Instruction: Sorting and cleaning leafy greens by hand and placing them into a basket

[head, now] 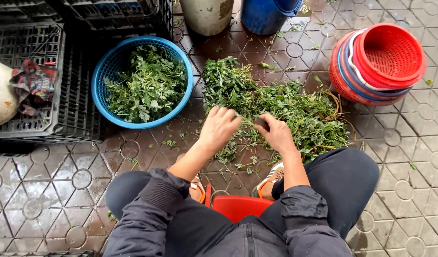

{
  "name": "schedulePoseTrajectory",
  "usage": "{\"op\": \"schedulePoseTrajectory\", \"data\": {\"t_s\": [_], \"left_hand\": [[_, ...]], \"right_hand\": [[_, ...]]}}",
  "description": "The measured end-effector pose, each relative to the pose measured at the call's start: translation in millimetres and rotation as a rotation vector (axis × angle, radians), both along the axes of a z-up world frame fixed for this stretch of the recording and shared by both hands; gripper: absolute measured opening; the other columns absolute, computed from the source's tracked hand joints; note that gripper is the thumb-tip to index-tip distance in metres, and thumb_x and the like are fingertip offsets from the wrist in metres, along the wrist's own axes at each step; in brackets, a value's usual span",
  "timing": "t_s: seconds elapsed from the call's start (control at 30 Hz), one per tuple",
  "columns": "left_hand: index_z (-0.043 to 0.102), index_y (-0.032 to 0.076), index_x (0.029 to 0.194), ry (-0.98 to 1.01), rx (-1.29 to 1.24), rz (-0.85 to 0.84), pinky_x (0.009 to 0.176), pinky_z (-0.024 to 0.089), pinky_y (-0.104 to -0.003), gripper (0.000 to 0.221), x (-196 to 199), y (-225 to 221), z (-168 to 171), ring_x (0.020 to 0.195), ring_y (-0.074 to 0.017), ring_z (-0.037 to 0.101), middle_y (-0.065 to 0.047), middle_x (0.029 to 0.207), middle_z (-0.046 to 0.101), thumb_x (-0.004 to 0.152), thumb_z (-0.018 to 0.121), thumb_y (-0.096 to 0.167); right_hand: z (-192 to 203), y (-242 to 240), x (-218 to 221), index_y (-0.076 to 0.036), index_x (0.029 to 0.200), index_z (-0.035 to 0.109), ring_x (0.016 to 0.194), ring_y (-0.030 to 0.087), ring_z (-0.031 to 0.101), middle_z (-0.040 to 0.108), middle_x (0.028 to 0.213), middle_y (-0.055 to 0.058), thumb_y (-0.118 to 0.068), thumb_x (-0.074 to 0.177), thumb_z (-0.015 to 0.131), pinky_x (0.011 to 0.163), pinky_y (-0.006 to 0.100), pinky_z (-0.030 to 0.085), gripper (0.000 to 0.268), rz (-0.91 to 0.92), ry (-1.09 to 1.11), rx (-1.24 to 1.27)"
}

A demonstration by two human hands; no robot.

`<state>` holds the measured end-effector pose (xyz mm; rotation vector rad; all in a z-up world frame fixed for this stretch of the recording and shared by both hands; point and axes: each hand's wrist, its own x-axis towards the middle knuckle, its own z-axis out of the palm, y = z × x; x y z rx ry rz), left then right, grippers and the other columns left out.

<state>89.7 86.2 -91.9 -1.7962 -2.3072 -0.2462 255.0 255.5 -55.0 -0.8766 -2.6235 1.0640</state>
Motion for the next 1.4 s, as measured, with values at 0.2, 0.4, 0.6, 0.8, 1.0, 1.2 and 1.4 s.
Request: {"op": "schedulePoseTrajectory", "data": {"t_s": [0.2, 0.4, 0.6, 0.8, 1.0, 1.2, 1.4], "left_hand": [[0.077, 0.024, 0.111, -0.309, 0.051, -0.161, 0.122, 0.018, -0.066, 0.024, -11, 27, 13, 0.134, -0.0229, 0.053, 0.0, 0.116, 0.072, 0.092, 0.074, 0.038], [0.071, 0.025, 0.106, -0.443, -0.005, 0.035, 0.12, 0.027, -0.066, 0.02, -31, 34, -30, 0.108, -0.0238, 0.067, 0.0, 0.097, 0.073, 0.102, 0.06, 0.041], [0.07, 0.027, 0.103, -0.485, 0.027, 0.107, 0.117, 0.031, -0.063, 0.024, -26, 40, -43, 0.099, -0.023, 0.068, 0.002, 0.089, 0.068, 0.105, 0.053, 0.044], [0.068, 0.029, 0.095, -0.439, 0.108, 0.07, 0.112, 0.036, -0.058, 0.016, -10, 29, -41, 0.095, -0.0216, 0.067, 0.003, 0.086, 0.066, 0.099, 0.059, 0.041], [0.048, 0.023, 0.064, 0.031, 0.201, 0.277, 0.107, 0.042, -0.051, 0.039, -70, -16, 64, 0.068, -0.0154, 0.065, 0.007, 0.059, 0.054, 0.098, 0.064, 0.033], [0.038, -0.002, 0.155, -0.083, 0.194, 0.702, 0.11, 0.031, -0.068, 0.075, -149, -120, 119, 0.139, -0.0377, 0.044, -0.022, 0.152, 0.05, 0.109, 0.079, 0.041], [0.055, -0.007, 0.137, -0.295, 0.248, 0.392, 0.094, 0.04, -0.061, 0.047, -122, -126, 149, 0.117, -0.0433, 0.062, -0.026, 0.132, 0.066, 0.106, 0.065, 0.027]], "right_hand": [[22, -12, -8, -0.019, 0.109, 0.075, 0.081, 0.015, 0.071, 0.08, 0.09, 0.005, -0.016, 0.089, 0.078, 0.075, 0.033, 0.058, 0.021, 0.045, 0.148, -0.264], [-1, -28, -22, -0.012, 0.153, 0.045, 0.059, 0.006, 0.043, 0.055, 0.111, 0.008, -0.081, 0.096, 0.035, 0.039, 0.021, 0.039, 0.091, -0.234, 0.182, -0.893], [-22, -45, -35, -0.004, 0.148, 0.046, 0.063, 0.007, 0.052, 0.058, 0.108, -0.001, -0.043, 0.103, 0.06, 0.042, 0.018, 0.039, 0.062, -0.231, 0.466, -1.2], [-37, -44, -44, -0.013, 0.111, 0.068, 0.043, 0.015, 0.048, 0.056, 0.063, 0.006, -0.026, 0.104, 0.063, 0.039, 0.026, 0.044, 0.015, -0.398, 0.449, -0.992], [-62, -4, -44, -0.014, 0.151, 0.037, 0.069, 0.002, 0.054, 0.062, 0.1, -0.008, -0.065, 0.098, 0.056, 0.05, 0.017, 0.043, 0.076, -0.635, 0.576, -1.179], [-106, -45, -54, -0.011, 0.135, 0.057, 0.064, 0.007, 0.046, 0.064, 0.107, 0.001, -0.03, 0.104, 0.058, 0.057, 0.021, 0.045, 0.036, -0.579, -0.458, -0.729], [-242, -78, -67, -0.022, 0.12, 0.07, 0.094, 0.033, 0.067, 0.073, 0.11, 0.007, -0.036, 0.102, 0.052, 0.08, 0.048, 0.052, 0.028, -0.138, -0.613, -0.372]]}}
